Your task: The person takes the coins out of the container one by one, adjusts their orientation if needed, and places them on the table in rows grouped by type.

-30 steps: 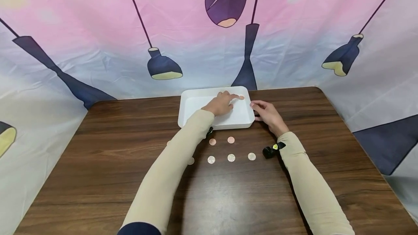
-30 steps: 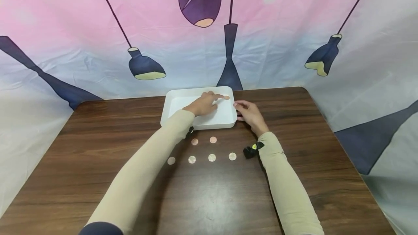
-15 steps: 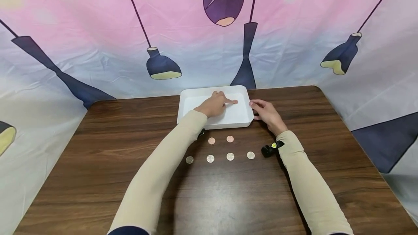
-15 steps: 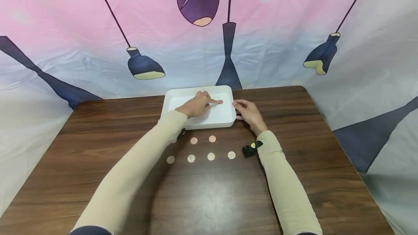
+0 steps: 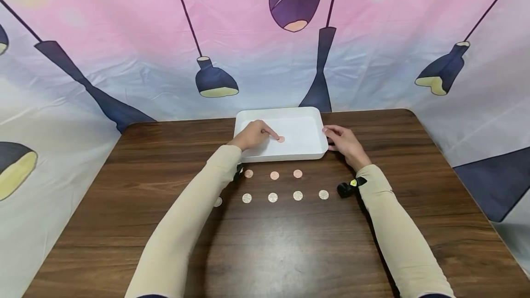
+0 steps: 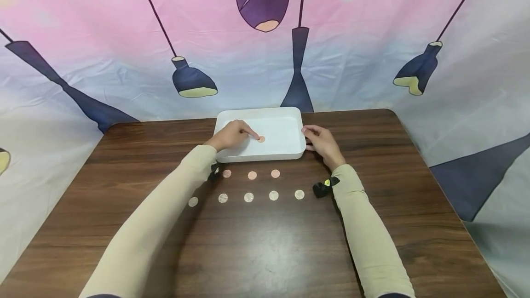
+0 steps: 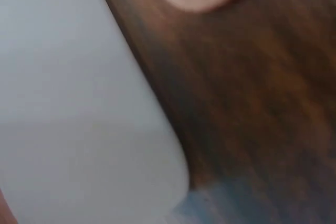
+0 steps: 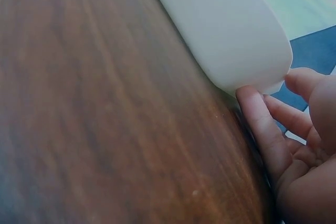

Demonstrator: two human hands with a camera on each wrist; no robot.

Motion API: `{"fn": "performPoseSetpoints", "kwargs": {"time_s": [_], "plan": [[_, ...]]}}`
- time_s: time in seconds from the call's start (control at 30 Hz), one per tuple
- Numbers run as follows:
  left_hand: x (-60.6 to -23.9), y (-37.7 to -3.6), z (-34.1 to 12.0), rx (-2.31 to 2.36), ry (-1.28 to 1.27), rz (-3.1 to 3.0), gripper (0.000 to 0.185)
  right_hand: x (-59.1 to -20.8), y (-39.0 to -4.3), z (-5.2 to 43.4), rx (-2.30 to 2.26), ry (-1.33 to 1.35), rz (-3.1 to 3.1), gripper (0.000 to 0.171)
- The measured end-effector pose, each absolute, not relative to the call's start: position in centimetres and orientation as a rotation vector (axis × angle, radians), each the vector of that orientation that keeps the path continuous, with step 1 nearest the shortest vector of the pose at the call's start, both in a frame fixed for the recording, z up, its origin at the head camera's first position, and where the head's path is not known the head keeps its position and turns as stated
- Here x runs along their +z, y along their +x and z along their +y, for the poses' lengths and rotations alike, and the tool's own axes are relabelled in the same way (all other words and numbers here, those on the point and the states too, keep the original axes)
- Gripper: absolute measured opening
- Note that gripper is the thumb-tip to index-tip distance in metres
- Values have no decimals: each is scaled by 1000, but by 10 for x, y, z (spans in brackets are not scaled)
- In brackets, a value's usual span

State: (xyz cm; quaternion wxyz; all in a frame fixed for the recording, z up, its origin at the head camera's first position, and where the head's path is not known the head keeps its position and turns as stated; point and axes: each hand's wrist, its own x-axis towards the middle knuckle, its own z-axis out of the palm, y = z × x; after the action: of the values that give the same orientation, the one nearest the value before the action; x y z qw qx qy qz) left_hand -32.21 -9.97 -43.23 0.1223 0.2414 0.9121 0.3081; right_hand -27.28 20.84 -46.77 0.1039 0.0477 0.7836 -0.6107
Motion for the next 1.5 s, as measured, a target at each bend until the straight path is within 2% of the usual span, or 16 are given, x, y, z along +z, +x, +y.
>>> {"fn": "performPoseSetpoints", "kwargs": {"time_s": [0.27, 0.47, 0.73, 1.2, 1.4, 1.5], "plan": [[-433, -315, -102, 1032, 493, 2653, 26, -468, -274, 210, -1806, 124, 2315, 53], [-440, -310, -101, 1164, 375, 2586, 40, -469, -274, 208, -1814, 119, 2314, 53], [-439, -311, -97, 1169, 273, 2593, 29, -472, -273, 208, -1837, 120, 2300, 53], [-434, -320, -89, 878, 342, 2719, 22, -468, -275, 207, -1838, 130, 2301, 53], [-432, -320, -87, 885, 474, 2736, 11, -469, -275, 207, -1836, 134, 2302, 52], [-433, -321, -89, 909, 575, 2711, 12, -469, -275, 208, -1833, 129, 2305, 53]]}}
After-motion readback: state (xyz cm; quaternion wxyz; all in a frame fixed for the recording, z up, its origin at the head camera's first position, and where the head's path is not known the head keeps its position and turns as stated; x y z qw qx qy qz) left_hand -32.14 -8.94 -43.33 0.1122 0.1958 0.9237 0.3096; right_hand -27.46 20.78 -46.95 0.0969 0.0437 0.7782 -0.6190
